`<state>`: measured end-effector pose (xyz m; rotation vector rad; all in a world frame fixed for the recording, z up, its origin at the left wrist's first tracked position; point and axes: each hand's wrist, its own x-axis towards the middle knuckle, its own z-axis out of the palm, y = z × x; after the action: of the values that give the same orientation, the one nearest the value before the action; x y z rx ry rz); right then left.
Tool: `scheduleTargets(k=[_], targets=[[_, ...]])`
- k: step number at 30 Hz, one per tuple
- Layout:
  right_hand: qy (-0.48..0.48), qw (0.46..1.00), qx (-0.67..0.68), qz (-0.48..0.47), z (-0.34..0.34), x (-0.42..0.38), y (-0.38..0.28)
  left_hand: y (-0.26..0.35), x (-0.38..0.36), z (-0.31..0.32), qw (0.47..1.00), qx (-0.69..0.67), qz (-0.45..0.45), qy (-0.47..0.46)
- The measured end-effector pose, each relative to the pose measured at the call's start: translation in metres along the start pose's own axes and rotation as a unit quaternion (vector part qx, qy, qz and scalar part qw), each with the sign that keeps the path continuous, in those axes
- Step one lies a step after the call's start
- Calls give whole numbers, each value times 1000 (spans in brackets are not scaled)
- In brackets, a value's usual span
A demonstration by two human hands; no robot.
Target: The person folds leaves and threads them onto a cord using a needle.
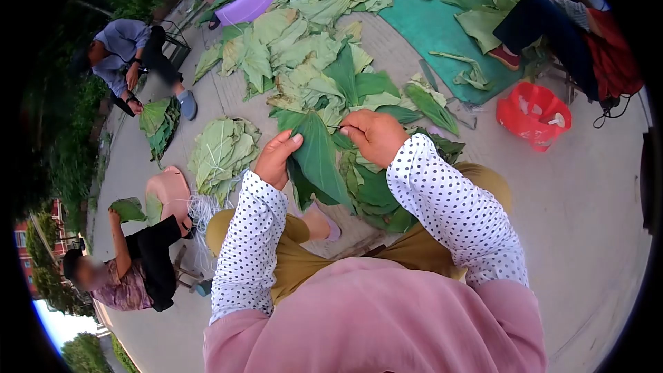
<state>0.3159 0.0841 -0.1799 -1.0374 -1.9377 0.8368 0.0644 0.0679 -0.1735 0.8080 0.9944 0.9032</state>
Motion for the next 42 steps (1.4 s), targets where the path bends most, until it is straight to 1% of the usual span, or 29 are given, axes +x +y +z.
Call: scheduleTargets(k=[1, 2, 4, 7, 11, 13, 14, 15, 16, 17, 18, 19, 20, 21, 23, 24, 26, 27, 29, 31, 32, 33, 34, 36, 38, 40, 41, 42], targets=[[-3, 1000, 0, -24, 3, -1, 1, 1, -3, 7, 1000, 0, 2, 0], [-4, 1000, -1, -25, 4, -3, 2, 1, -5, 14, 1000, -2, -12, -7], [-20, 996, 60, -66, 5, -4, 1, 0, -7, 23, 999, 1, -31, -12], [-42, 991, 89, -87, 2, -5, -3, -5, -7, 25, 999, 0, -34, -28], [-35, 990, 104, -92, -5, -6, -8, 0, -8, 33, 999, -13, -36, -31], [-58, 992, 109, -34, -9, -7, -14, -3, -5, 30, 996, 31, -68, -53], [-64, 991, 114, -20, -8, -9, -14, -4, -4, 31, 994, 54, -77, -57], [-64, 991, 116, -15, -6, -8, -12, -5, -4, 37, 994, 95, -50, -35], [-57, 994, 80, -46, -6, -7, -10, -9, -3, 39, 988, 152, 19, -22], [-54, 993, 86, -52, -5, -6, -8, -11, -2, 46, 979, 192, 72, 0], [-56, 995, 68, -42, -4, -7, -6, -19, 1, 39, 965, 237, 102, 40], [-46, 996, 72, -40, -4, -7, -8, -24, 3, 34, 926, 336, 152, 76], [-43, 996, 74, -38, -4, -7, -9, -17, -4, 47, 929, 322, 149, 103], [-45, 995, 71, -49, -5, -6, -12, -17, -4, 47, 931, 310, 176, 81], [-59, 996, 72, 10, -6, -8, -18, -23, -9, 51, 971, 189, 141, 28], [-55, 995, 87, 5, -4, -8, -17, -21, -12, 55, 971, 189, 146, 32], [-61, 994, 86, 13, -4, -8, -20, -20, -18, 63, 983, 134, 114, 49], [-63, 994, 87, 27, -6, -9, -21, -21, -20, 65, 983, 134, 117, 49], [-55, 994, 90, 31, -4, -10, -19, -25, -23, 68, 977, 132, 154, 63], [-19, 997, 54, -48, -3, -11, -16, -29, -21, 62, 973, 156, 152, 73], [-19, 997, 54, -45, -4, -13, -17, -32, -22, 60, 969, 180, 145, 84], [-8, 996, 6, -84, -5, -12, -18, -34, -23, 60, 970, 179, 143, 84], [5, 991, -42, -124, -6, -11, -19, -34, -24, 60, 965, 193, 160, 82], [4, 993, -39, -113, -3, -13, -17, -35, -24, 59, 959, 207, 177, 81], [-1, 994, -32, -107, -1, -15, -17, -39, -23, 56, 941, 252, 209, 90], [-63, 998, -5, -19, -4, -17, -23, -42, -21, 53, 940, 250, 211, 99], [-65, 998, -5, -22, -6, -18, -29, -43, -19, 52, 940, 247, 213, 104], [-52, 999, 0, -2, -8, -18, -37, -42, -20, 55, 939, 246, 213, 107]])
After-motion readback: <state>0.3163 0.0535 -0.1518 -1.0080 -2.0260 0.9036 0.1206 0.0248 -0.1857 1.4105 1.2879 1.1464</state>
